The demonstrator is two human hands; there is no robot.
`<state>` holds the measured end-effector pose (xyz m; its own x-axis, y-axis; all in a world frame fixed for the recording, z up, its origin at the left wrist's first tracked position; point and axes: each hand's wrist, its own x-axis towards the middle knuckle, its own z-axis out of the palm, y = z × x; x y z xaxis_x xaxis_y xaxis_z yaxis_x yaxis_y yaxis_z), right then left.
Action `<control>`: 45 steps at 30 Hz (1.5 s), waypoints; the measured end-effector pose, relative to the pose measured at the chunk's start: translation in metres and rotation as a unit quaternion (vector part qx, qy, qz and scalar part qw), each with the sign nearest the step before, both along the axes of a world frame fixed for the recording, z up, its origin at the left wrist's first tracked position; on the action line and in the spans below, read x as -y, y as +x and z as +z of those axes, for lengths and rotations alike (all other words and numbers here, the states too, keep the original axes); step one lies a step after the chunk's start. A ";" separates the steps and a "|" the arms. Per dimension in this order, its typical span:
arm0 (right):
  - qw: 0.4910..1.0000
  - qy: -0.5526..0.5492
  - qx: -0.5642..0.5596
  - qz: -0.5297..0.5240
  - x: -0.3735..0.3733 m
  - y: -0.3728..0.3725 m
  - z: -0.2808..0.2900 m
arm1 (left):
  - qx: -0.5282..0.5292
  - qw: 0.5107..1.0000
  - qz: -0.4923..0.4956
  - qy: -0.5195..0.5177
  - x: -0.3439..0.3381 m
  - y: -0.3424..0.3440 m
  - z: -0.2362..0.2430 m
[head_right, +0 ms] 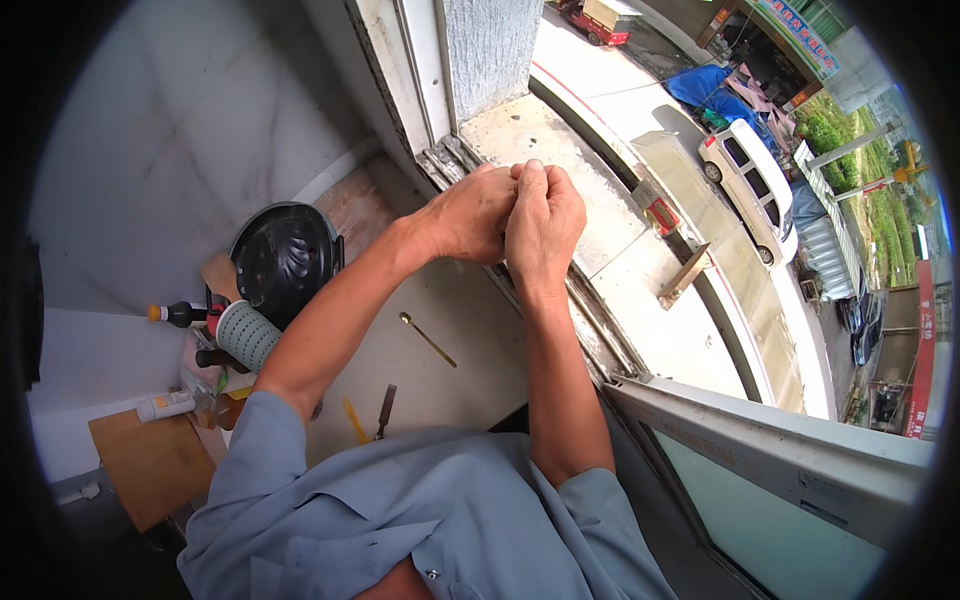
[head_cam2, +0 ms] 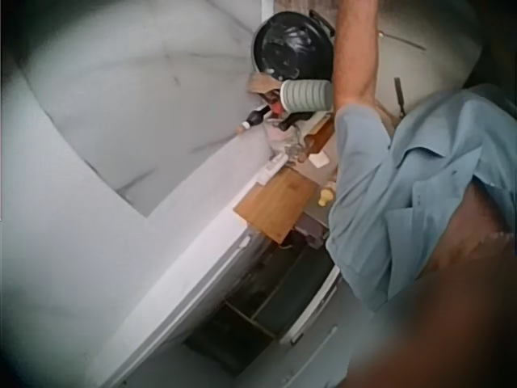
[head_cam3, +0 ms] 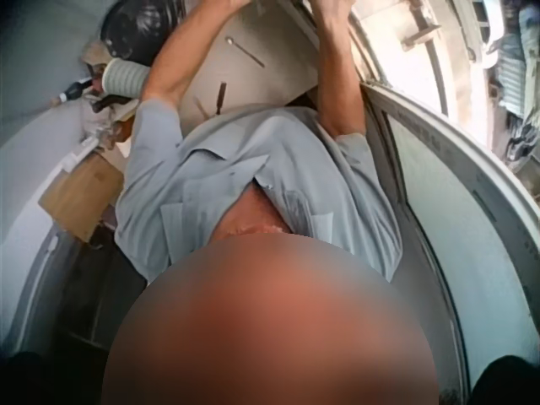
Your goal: The person uses a screwdriver to remove screws from a window frame and then applies a substance from a small bottle into the frame groove. The person works methodically along the frame edge.
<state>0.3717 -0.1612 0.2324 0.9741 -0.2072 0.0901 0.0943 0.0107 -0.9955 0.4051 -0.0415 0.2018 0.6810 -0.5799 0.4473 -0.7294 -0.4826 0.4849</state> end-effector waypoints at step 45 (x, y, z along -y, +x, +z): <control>0.993 -0.114 0.018 -0.037 -0.014 0.019 0.013 | 0.034 0.992 -0.065 0.105 -0.003 0.024 0.015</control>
